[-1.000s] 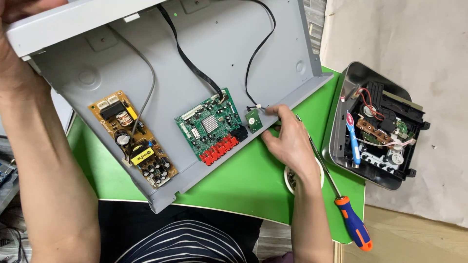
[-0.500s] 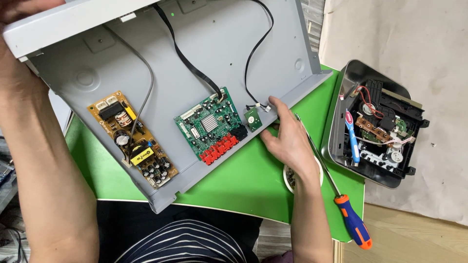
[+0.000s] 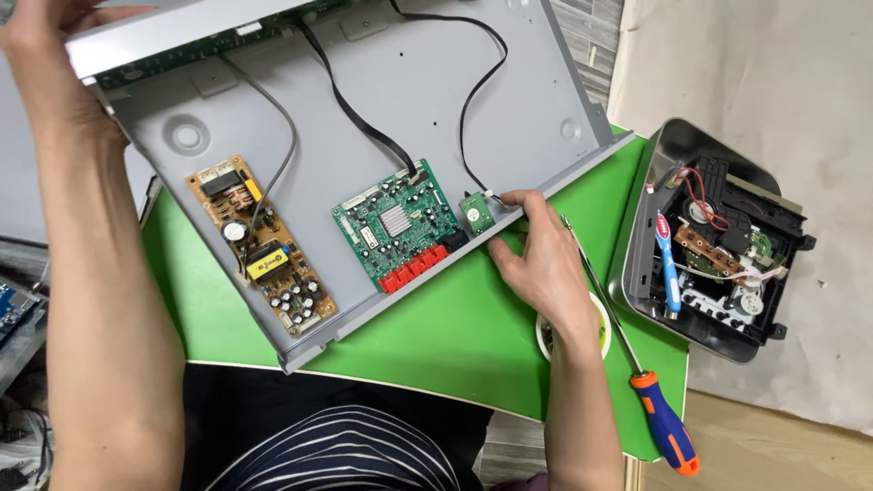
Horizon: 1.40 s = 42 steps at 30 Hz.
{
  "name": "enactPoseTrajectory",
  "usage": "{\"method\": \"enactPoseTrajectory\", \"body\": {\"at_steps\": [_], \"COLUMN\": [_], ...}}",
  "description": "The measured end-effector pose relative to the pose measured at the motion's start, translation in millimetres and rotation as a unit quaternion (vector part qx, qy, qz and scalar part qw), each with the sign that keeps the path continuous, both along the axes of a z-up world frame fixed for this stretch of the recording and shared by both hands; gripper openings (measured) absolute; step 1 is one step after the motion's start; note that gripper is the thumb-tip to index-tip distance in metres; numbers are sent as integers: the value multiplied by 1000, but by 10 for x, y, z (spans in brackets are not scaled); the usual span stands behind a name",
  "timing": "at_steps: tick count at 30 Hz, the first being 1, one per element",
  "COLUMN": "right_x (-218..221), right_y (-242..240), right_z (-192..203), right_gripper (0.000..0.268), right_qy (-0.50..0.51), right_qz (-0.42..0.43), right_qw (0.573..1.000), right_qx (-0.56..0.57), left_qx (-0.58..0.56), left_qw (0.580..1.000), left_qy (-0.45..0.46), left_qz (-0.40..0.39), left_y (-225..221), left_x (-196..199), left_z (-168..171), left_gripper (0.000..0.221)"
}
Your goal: Disassembling and inspecting internal components of an electronic device using a screwdriver
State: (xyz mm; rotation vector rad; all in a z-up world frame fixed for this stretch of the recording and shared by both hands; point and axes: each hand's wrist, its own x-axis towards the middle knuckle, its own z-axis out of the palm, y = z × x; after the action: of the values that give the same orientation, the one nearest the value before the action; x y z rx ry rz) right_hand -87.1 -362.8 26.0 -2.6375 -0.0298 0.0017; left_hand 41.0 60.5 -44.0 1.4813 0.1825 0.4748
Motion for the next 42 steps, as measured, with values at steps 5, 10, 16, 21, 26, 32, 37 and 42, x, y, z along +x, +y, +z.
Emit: {"method": "enactPoseTrajectory", "body": {"at_steps": [5,10,16,21,26,32,37,42], "right_x": [-1,-1,-4,-15,-21,-224,-528,-681], "right_y": [8,20,44,1,-348,-877,-930,-1029], "right_z": [-23,-65,-94,-39,-11,168,314,362], "right_gripper": [60,63,79,95,56,26,19,25], "right_qy": [-11,-43,-64,-72,-116,-22,-57,-161], "right_qz": [6,25,37,59,-31,-127,-127,-125], "right_qw": [1000,998,997,995,984,958,975,964], "right_qx": [-18,-28,-31,-28,-129,-256,-171,-172], "left_qx": [33,-19,-3,-64,217,506,658,676], "left_qw": [999,998,997,995,939,842,729,724], "left_qy": [9,65,74,77,-230,-168,-107,-56], "left_qz": [5,5,-1,-1,138,-84,-156,-127], "left_y": [55,-12,23,122,326,-888,-1416,-1423], "left_x": [113,84,192,252,408,-991,-1794,-2172], "left_z": [-140,-71,-269,-383,-643,674,817,483], "left_gripper": [84,79,89,68,15,38,52,59]}}
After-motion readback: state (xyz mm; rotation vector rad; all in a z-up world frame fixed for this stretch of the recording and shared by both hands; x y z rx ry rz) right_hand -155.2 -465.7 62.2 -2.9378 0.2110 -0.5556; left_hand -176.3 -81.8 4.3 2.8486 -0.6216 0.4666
